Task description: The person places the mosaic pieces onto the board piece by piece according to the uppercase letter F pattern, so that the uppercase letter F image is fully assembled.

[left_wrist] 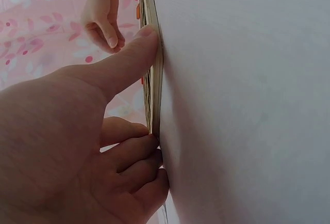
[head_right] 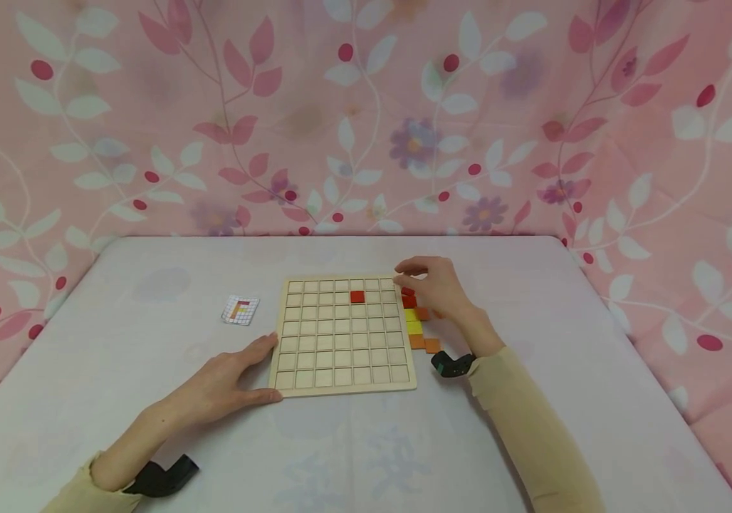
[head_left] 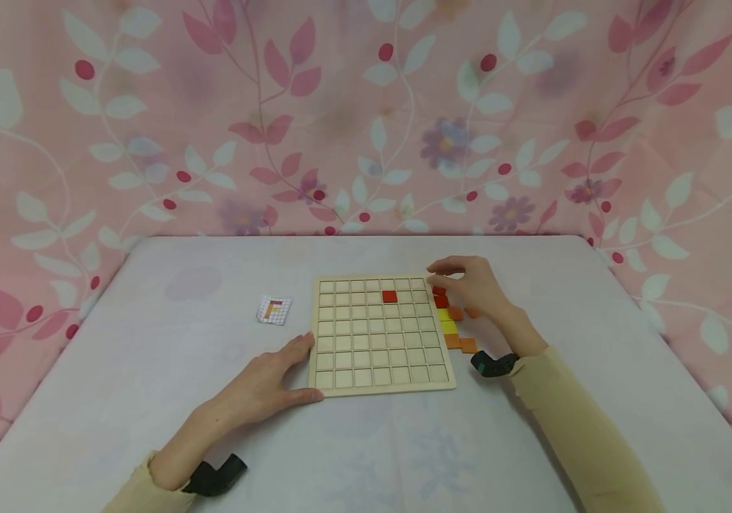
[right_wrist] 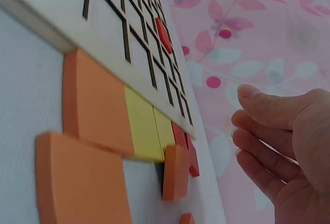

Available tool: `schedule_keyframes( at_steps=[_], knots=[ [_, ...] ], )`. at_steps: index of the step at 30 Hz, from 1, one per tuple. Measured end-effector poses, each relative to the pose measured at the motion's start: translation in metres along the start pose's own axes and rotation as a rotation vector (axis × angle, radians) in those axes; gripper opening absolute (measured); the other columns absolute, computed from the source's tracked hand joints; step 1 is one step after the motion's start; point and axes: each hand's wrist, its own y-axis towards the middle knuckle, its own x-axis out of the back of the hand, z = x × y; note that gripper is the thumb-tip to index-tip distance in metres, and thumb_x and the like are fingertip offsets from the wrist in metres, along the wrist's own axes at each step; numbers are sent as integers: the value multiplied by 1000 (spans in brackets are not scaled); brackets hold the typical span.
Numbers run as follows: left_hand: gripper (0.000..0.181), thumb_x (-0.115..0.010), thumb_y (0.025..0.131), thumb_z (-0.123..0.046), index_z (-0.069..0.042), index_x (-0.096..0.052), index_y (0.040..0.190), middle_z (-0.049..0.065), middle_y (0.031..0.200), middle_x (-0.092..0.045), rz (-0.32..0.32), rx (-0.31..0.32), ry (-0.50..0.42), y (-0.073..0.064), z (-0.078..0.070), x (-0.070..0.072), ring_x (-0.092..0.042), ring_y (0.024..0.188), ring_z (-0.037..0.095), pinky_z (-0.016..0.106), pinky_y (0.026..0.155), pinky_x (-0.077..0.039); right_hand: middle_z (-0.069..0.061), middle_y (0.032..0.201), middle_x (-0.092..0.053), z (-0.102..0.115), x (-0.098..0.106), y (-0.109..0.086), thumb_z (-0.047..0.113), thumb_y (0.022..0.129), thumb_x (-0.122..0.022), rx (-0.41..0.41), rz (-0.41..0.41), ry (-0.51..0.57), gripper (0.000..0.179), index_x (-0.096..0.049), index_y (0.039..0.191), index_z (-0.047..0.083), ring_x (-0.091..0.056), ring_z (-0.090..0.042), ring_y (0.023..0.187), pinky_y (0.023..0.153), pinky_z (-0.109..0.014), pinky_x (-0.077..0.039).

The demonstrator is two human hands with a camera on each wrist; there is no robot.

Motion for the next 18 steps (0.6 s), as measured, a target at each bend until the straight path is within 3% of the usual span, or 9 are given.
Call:
schedule_keyframes(
  at_steps=[8, 13, 18],
  knots=[
    [99, -78, 82, -51, -6, -31, 157, 13, 161, -33, 8, -3, -2, 1, -1, 1, -32, 148, 32, 52, 118, -32, -8, 114, -73, -31, 13, -13, 26, 91, -76, -60, -12, -21, 26, -75, 112, 11, -62, -27, 110, 97, -47, -50],
    [99, -77, 83, -52, -7, -30, 157, 12, 162, -32, 10, 12, -3, 0, 0, 2, -33, 147, 34, 53, 117, -33, -5, 111, -72, -42, 12, -15, 25, 90, -76, -106, 23, 26, 21, -75, 108, 14, -58, -25, 108, 94, -41, -50],
    [98, -77, 83, -52, -8, -30, 157, 12, 162, -32, 8, 10, -14, 1, 0, 1, -33, 147, 35, 54, 116, -33, -2, 106, -72, -46, 14, -15, 23, 88, -79, -103, 87, 52, 17, -75, 104, 16, -58, -23, 106, 93, -40, -50]
  ],
)
